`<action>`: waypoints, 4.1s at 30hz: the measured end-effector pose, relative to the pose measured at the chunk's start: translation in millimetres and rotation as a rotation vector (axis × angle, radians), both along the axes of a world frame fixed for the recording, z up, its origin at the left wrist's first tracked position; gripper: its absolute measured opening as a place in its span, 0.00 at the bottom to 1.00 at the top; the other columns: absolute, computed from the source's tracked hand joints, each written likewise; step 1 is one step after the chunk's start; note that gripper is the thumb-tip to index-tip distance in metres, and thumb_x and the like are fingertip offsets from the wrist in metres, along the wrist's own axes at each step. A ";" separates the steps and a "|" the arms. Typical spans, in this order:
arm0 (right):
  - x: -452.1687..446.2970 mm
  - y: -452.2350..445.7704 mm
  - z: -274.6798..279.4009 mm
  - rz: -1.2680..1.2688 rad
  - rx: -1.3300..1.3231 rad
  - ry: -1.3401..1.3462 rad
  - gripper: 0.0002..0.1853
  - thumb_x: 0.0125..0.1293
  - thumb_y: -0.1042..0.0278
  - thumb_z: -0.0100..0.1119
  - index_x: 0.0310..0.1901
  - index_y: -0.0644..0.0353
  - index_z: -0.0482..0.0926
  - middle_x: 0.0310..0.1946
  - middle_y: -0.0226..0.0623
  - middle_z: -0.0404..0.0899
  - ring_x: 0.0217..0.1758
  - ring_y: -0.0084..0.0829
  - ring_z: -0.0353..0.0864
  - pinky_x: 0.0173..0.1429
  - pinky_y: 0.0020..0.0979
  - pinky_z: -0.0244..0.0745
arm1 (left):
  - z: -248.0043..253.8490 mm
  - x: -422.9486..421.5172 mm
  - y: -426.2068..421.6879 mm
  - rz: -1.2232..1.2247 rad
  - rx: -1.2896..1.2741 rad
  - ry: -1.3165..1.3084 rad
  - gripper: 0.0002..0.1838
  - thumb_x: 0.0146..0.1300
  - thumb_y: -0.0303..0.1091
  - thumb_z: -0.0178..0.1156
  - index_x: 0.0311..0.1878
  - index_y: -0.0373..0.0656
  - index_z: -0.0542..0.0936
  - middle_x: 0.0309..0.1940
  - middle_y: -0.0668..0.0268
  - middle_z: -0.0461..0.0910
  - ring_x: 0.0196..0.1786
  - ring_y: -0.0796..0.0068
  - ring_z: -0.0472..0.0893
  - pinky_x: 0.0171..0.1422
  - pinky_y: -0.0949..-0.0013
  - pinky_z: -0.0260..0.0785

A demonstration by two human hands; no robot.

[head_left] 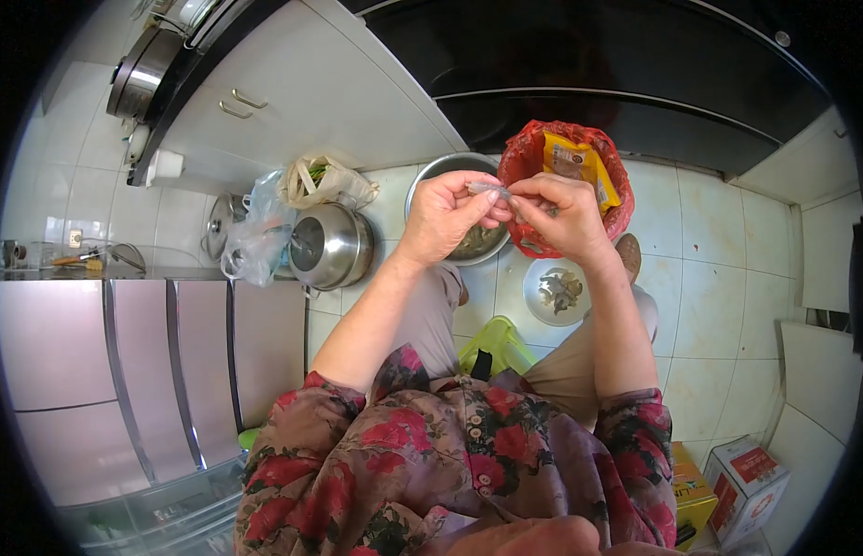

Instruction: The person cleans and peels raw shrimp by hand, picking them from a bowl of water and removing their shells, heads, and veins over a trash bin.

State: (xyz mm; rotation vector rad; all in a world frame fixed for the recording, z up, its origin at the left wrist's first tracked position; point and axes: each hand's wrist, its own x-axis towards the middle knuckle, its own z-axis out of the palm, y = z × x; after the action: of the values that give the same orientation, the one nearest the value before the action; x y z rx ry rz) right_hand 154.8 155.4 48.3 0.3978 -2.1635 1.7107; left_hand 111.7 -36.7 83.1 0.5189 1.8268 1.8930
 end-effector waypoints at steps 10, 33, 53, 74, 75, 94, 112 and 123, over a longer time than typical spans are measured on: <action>4.6 -8.8 11.1 -0.065 0.170 0.089 0.04 0.54 0.76 0.61 0.32 0.64 0.81 0.27 0.44 0.81 0.30 0.44 0.82 0.34 0.35 0.76 | 1.4 6.2 2.0 0.021 -0.152 0.077 0.10 0.67 0.28 0.57 0.49 0.34 0.78 0.38 0.58 0.83 0.40 0.72 0.85 0.43 0.72 0.79; 5.7 -7.9 8.6 -0.124 0.213 0.070 0.02 0.55 0.75 0.60 0.30 0.64 0.80 0.28 0.45 0.81 0.32 0.45 0.81 0.35 0.37 0.76 | -2.1 6.2 13.3 0.122 -0.161 0.131 0.10 0.67 0.28 0.58 0.47 0.32 0.78 0.38 0.61 0.83 0.40 0.72 0.84 0.43 0.72 0.79; 3.6 -8.1 6.0 -0.173 0.200 0.216 0.04 0.55 0.77 0.59 0.33 0.65 0.80 0.28 0.46 0.80 0.32 0.46 0.81 0.35 0.38 0.77 | 1.0 10.4 13.9 0.087 -0.148 0.199 0.09 0.67 0.26 0.57 0.48 0.32 0.78 0.38 0.60 0.83 0.39 0.72 0.84 0.45 0.71 0.79; 7.1 -1.2 12.7 -0.095 0.169 0.099 0.03 0.56 0.77 0.57 0.31 0.66 0.79 0.27 0.49 0.79 0.32 0.49 0.81 0.36 0.39 0.76 | -2.8 14.9 21.4 0.125 -0.156 0.185 0.08 0.68 0.28 0.56 0.45 0.33 0.78 0.36 0.62 0.83 0.37 0.74 0.84 0.42 0.72 0.79; 7.6 -0.9 12.5 -0.095 0.168 0.099 0.03 0.56 0.77 0.57 0.31 0.66 0.79 0.27 0.49 0.79 0.32 0.49 0.81 0.36 0.39 0.76 | -1.7 15.1 23.2 0.129 -0.137 0.174 0.08 0.68 0.28 0.56 0.45 0.32 0.78 0.36 0.61 0.83 0.37 0.74 0.84 0.42 0.72 0.79; 7.7 -0.2 7.1 0.005 -0.045 -0.142 0.07 0.59 0.79 0.56 0.39 0.69 0.80 0.28 0.48 0.82 0.30 0.36 0.85 0.34 0.30 0.78 | 0.5 13.6 26.1 0.143 -0.051 0.118 0.10 0.68 0.28 0.56 0.47 0.32 0.77 0.37 0.58 0.82 0.40 0.72 0.84 0.44 0.70 0.80; -1.2 -7.9 -7.3 0.004 -0.247 -0.118 0.12 0.60 0.77 0.60 0.46 0.69 0.79 0.33 0.34 0.81 0.33 0.15 0.79 0.32 0.18 0.74 | -4.0 12.2 20.7 0.140 0.065 0.205 0.10 0.67 0.24 0.56 0.49 0.32 0.76 0.38 0.56 0.83 0.40 0.71 0.84 0.44 0.70 0.79; 4.6 -0.8 4.5 0.239 -0.565 -0.350 0.10 0.63 0.77 0.57 0.44 0.70 0.80 0.30 0.36 0.82 0.28 0.18 0.80 0.30 0.18 0.75 | 0.3 4.8 8.0 0.020 0.241 -0.137 0.11 0.67 0.27 0.53 0.49 0.33 0.76 0.38 0.51 0.83 0.38 0.68 0.85 0.44 0.69 0.81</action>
State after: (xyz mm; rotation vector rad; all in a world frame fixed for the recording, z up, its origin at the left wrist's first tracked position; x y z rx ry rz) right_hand 159.4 154.7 52.8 0.2164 -1.7677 2.5809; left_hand 116.6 -28.8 83.4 0.4385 1.5332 2.1209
